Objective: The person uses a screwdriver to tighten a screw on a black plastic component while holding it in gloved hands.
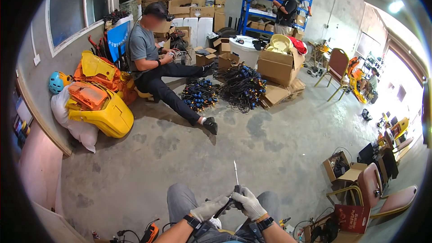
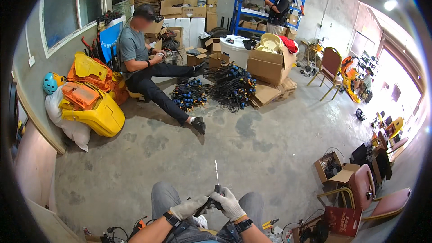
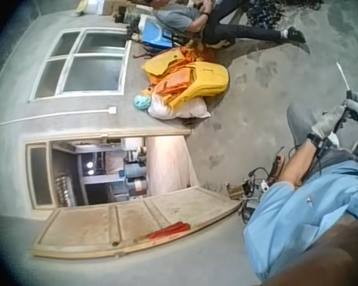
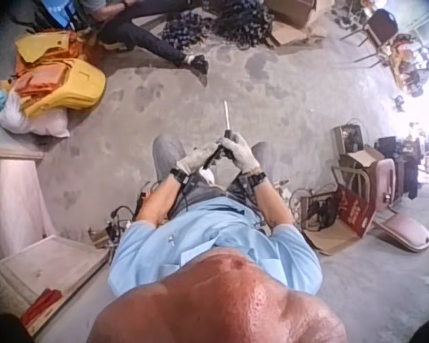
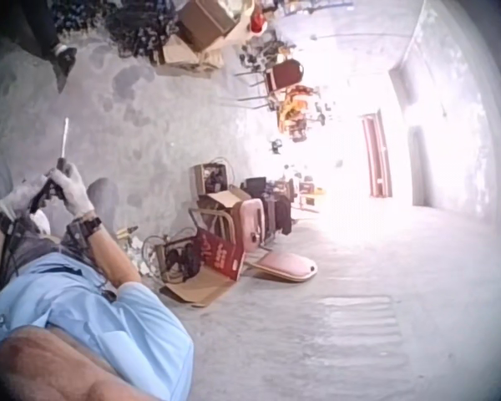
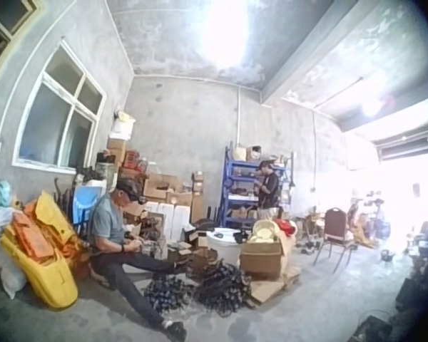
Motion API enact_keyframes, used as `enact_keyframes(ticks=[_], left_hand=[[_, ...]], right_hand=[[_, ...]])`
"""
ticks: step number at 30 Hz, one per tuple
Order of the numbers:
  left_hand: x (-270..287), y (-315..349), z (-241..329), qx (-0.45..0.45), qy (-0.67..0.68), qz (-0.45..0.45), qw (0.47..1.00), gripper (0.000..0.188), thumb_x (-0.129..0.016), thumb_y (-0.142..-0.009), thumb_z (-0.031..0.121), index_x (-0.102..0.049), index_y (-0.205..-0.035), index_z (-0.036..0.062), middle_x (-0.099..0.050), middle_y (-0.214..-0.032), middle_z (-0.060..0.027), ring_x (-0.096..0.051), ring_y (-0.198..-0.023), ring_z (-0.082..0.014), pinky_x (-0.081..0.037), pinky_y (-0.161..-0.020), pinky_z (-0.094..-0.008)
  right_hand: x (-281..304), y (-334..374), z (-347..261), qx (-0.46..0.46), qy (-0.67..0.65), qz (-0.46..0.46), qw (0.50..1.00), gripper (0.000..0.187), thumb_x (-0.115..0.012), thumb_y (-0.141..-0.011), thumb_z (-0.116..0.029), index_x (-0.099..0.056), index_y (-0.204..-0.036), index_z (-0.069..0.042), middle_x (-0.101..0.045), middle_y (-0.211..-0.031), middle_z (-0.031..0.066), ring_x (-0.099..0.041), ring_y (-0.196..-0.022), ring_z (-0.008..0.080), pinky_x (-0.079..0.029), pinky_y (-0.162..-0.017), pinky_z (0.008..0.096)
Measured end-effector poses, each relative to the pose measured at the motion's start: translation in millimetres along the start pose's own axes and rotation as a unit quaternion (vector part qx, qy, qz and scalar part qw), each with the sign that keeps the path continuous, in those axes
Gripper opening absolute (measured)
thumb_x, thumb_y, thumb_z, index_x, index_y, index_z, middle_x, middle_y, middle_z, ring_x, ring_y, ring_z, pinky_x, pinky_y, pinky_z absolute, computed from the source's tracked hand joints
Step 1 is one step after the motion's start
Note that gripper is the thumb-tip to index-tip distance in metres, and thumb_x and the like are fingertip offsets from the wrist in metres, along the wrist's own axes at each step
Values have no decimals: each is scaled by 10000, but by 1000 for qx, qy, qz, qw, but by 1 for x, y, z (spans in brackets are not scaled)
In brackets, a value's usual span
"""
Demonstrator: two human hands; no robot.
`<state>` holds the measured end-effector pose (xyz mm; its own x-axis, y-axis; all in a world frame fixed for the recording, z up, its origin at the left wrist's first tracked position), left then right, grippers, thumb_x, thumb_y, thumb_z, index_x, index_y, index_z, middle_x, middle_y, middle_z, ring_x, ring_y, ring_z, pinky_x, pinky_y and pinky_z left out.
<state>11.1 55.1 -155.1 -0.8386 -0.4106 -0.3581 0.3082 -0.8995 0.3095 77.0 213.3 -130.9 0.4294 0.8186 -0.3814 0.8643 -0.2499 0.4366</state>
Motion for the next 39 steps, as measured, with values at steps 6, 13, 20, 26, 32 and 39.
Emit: enact_keyframes(ticks=[6, 13, 20, 26, 32, 39], left_hand=[[1, -4, -15, 5, 33, 23, 999, 739, -531, -1102, 554, -350, -1675, 124, -643, -1176, -24, -569, -991, -84, -509, -916, -232], [13, -3, -26, 46, -87, 106, 990, 935, -545, -1017, 719, -334, -1673, 88, -693, -1285, -129, -632, -1204, -205, -480, -1066, -324], [5, 6, 0, 88, -220, 94, 967, 932, -539, -1008, 720, -389, -1633, 45, -544, -1554, -217, -521, -1445, -302, -391, -1183, -342], [-1, 8, 29, 186, -391, -19, 901, 780, -602, -974, 659, -555, -1516, 100, -711, -1344, -175, -674, -1248, -334, -504, -1040, -393], [-6, 13, 30, 103, -455, 45, 883, 686, -663, -922, 577, -593, -1480, 183, -742, -1256, -191, -703, -1177, -391, -549, -978, -455], [-5, 2, 11, 66, -433, 75, 896, 587, -658, -930, 435, -621, -1452, 168, -744, -1177, -243, -710, -1110, -423, -550, -957, -490]], right_hand=[[-3, 1, 0, -11, 24, -36, 999, 264, -758, -969, -184, -635, -1082, 20, -650, -875, 35, -663, -727, 113, -564, -660, 263], [-1, 7, -3, -19, 71, 37, 997, 244, -775, -956, -185, -610, -1011, -14, -635, -853, 33, -593, -664, 114, -499, -608, 269], [5, 10, -2, -25, 200, 65, 977, 290, -780, -927, -228, -618, -1005, 0, -646, -810, 44, -626, -683, 120, -528, -621, 287], [8, 12, -7, -31, 306, 58, 950, 370, -800, -898, -287, -637, -1019, 22, -673, -816, 53, -637, -678, 112, -524, -605, 287], [-2, 18, -11, -39, 310, 14, 950, 368, -799, -888, -327, -657, -983, 0, -680, -812, 41, -634, -682, 101, -491, -594, 262], [3, 11, -1, -54, 292, -7, 955, 341, -802, -924, -323, -658, -995, -22, -662, -810, 25, -618, -676, 101, -496, -611, 261]])
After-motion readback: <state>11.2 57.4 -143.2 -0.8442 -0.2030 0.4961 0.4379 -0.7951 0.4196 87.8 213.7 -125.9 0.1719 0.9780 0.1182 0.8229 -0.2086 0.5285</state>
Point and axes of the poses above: each hand's wrist, its own y-axis away from the middle knuckle, its own x-axis out of the back of the hand, z = x × y, the point moved 5 cm from there along -y, towards the middle knuckle
